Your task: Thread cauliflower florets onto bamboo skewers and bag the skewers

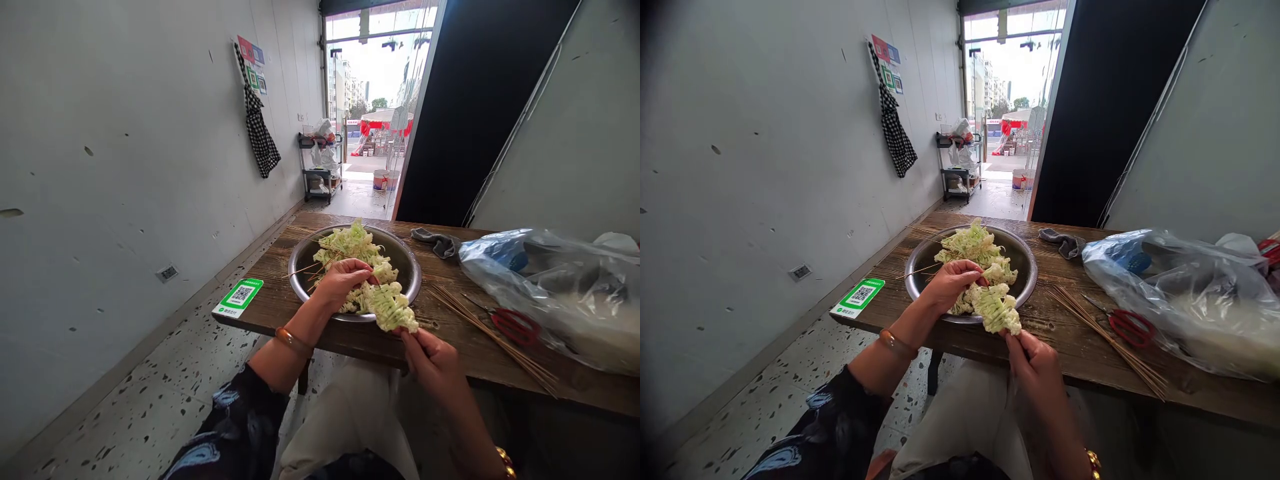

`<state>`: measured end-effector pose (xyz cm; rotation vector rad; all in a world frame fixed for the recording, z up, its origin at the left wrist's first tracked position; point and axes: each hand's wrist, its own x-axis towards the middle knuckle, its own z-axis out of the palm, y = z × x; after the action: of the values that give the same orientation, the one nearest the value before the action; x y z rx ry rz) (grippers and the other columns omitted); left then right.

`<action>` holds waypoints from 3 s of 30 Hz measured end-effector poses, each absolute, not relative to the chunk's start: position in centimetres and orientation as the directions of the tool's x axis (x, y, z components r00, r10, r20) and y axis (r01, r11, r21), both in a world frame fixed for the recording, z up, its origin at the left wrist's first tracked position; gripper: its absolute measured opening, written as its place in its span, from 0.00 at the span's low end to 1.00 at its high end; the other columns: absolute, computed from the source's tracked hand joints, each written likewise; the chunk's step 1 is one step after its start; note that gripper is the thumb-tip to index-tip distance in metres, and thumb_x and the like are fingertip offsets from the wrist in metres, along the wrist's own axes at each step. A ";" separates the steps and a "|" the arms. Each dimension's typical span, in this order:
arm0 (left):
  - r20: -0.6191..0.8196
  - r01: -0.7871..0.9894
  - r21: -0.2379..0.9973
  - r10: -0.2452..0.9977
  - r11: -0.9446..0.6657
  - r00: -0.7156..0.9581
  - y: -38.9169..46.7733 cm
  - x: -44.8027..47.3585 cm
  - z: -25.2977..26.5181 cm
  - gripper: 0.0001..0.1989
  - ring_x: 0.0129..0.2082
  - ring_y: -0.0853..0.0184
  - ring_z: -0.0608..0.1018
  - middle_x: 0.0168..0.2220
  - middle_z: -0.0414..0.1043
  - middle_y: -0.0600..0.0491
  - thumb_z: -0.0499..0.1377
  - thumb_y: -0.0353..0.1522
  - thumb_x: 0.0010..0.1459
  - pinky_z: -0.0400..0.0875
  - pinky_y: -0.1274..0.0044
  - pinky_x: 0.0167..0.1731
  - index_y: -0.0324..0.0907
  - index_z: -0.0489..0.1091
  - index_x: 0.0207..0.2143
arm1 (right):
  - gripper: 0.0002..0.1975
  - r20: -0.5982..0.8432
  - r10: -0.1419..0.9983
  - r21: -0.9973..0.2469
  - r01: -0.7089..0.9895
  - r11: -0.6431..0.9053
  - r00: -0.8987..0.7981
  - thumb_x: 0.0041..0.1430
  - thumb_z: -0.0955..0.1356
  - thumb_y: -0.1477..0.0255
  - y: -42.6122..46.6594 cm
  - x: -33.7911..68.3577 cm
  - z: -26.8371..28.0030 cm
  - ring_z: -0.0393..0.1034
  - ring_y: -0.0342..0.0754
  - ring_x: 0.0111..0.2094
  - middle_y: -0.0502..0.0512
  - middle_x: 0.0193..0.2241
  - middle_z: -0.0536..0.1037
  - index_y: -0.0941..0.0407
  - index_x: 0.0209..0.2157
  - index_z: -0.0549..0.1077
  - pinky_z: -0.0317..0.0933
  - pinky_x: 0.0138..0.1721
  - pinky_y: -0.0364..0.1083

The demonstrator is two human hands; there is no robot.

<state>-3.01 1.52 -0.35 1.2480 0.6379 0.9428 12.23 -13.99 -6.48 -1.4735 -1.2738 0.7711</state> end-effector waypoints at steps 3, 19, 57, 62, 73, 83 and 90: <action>0.081 -0.242 0.969 0.873 0.043 0.480 1.3 -3.0 -0.2 0.10 0.24 0.73 0.72 0.24 0.76 0.49 0.67 0.34 0.44 0.58 0.80 0.25 0.37 0.72 0.27 | 0.23 0.134 0.959 -0.947 0.316 0.051 0.249 0.61 0.63 0.53 -14.1 12.2 -6.4 0.55 0.41 0.19 0.46 0.15 0.61 0.56 0.21 0.67 0.49 0.22 0.42; 0.200 -0.265 0.962 0.837 -0.070 0.509 1.9 -3.0 -1.0 0.11 0.29 0.69 0.76 0.25 0.76 0.51 0.67 0.35 0.47 0.63 0.78 0.32 0.37 0.73 0.28 | 0.22 0.138 0.954 -0.947 0.317 0.049 0.266 0.61 0.63 0.54 -14.0 12.4 -7.1 0.56 0.41 0.18 0.46 0.14 0.63 0.57 0.25 0.71 0.49 0.21 0.42; 0.269 -0.068 0.959 0.803 -0.276 0.532 1.3 -3.3 0.5 0.07 0.28 0.71 0.72 0.25 0.74 0.53 0.62 0.33 0.51 0.63 0.78 0.32 0.38 0.74 0.28 | 0.22 0.087 0.956 -0.979 0.202 0.030 0.281 0.60 0.64 0.54 -14.2 12.0 -6.8 0.53 0.41 0.18 0.44 0.14 0.59 0.60 0.35 0.76 0.48 0.20 0.42; 0.268 -0.041 0.955 0.791 -0.295 0.550 1.2 -3.5 0.7 0.08 0.30 0.71 0.73 0.26 0.74 0.53 0.63 0.35 0.51 0.64 0.78 0.33 0.37 0.74 0.29 | 0.22 0.063 0.958 -0.991 0.133 0.026 0.280 0.59 0.65 0.54 -14.1 12.0 -7.1 0.52 0.40 0.18 0.43 0.14 0.58 0.61 0.37 0.76 0.47 0.20 0.41; 0.320 0.101 0.873 0.716 -0.478 0.620 0.7 -4.0 1.4 0.18 0.29 0.71 0.69 0.29 0.72 0.53 0.53 0.41 0.60 0.63 0.78 0.34 0.38 0.76 0.31 | 0.22 0.034 0.970 -0.999 -0.005 0.036 0.240 0.59 0.67 0.54 -13.9 11.5 -6.9 0.48 0.37 0.16 0.41 0.13 0.56 0.61 0.37 0.74 0.42 0.19 0.41; 0.147 -0.164 0.985 0.782 -0.058 0.605 1.0 -3.2 0.1 0.25 0.33 0.70 0.72 0.35 0.72 0.51 0.58 0.49 0.54 0.67 0.78 0.34 0.40 0.75 0.44 | 0.23 0.033 0.946 -0.995 -0.075 0.060 0.322 0.58 0.66 0.52 -12.8 10.8 -7.3 0.47 0.36 0.14 0.41 0.13 0.58 0.60 0.37 0.74 0.41 0.16 0.39; 0.078 -0.220 0.973 0.809 0.065 0.583 1.3 -3.1 0.0 0.21 0.25 0.75 0.68 0.29 0.71 0.53 0.66 0.46 0.47 0.60 0.82 0.26 0.37 0.76 0.34 | 0.23 0.112 0.946 -0.992 0.085 0.091 0.305 0.61 0.64 0.53 -11.9 9.6 -6.9 0.52 0.37 0.14 0.42 0.13 0.60 0.60 0.37 0.75 0.46 0.17 0.39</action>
<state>-3.07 1.33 -0.04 1.2800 0.5788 0.8454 9.61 -11.93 -6.89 -1.3158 -1.0697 0.8682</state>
